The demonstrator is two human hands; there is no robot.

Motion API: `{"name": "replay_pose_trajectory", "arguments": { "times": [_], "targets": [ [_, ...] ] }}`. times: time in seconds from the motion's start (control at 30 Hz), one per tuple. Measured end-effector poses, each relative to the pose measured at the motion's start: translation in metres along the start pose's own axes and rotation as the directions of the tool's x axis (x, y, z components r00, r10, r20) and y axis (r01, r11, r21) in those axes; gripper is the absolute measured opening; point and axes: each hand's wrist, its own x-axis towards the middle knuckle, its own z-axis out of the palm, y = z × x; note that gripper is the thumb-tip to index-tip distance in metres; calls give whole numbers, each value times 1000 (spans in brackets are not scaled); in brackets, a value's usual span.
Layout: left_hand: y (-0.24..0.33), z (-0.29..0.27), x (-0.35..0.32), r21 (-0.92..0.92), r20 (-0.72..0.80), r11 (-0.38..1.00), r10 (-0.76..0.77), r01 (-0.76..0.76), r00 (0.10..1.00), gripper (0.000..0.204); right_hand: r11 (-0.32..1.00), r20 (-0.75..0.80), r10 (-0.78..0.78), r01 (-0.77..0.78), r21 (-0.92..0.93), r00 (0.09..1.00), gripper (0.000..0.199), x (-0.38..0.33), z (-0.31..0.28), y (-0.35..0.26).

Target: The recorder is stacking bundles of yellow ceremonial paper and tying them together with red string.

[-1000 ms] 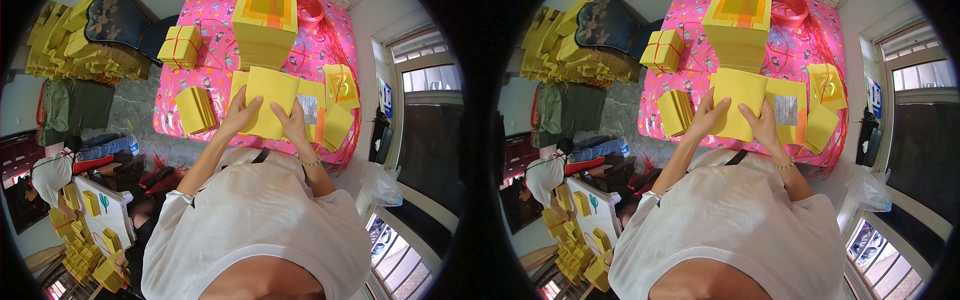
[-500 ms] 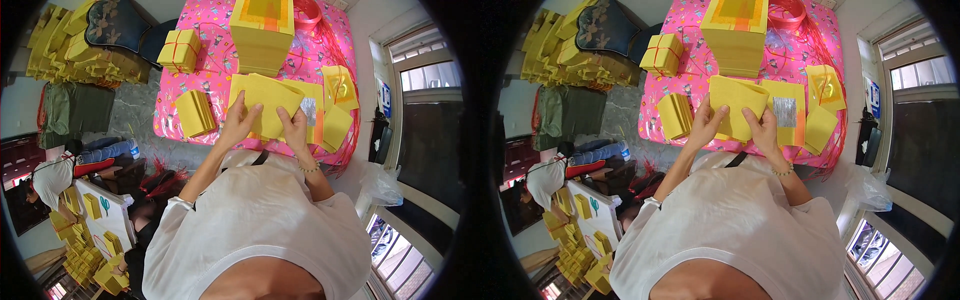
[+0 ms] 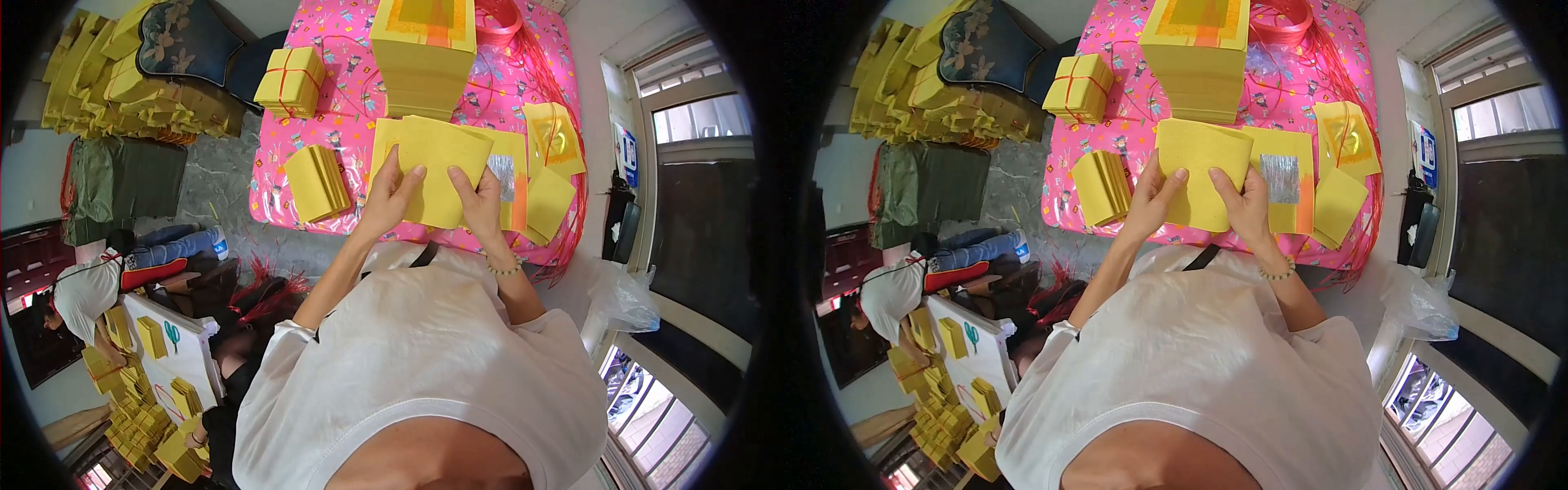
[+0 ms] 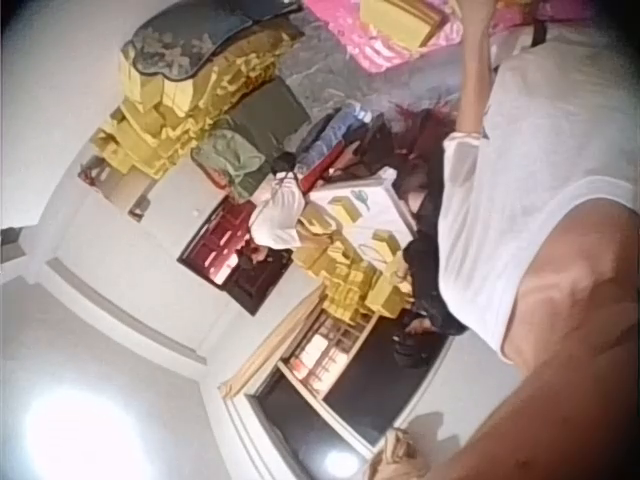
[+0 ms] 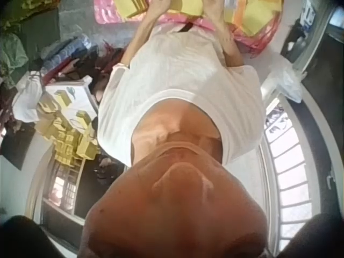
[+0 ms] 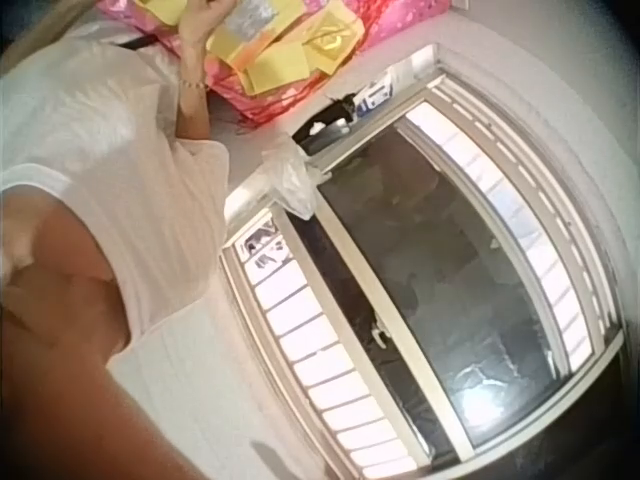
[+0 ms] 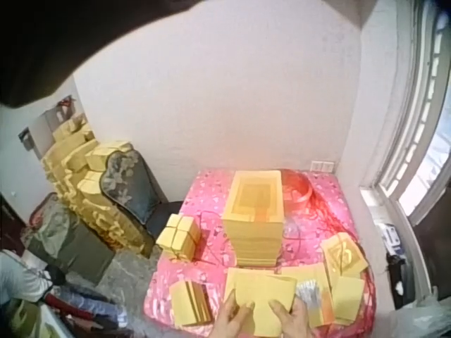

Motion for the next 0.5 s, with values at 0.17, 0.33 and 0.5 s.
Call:
{"name": "replay_pose_trajectory", "arguments": {
  "times": [0.17,0.33,0.5],
  "targets": [
    [0,2,-1,-46,-36,999,-8,6,999,43,999,-3,35,-34,40,999,23,3,6,-12],
    [-10,-10,-2,65,-65,995,-73,77,995,43,991,-74,65,-56,120,995,21,15,3,-15],
    [-8,-9,-4,15,-80,998,-56,58,995,44,994,-51,95,-92,61,994,21,17,-1,-7]
  ]
}}
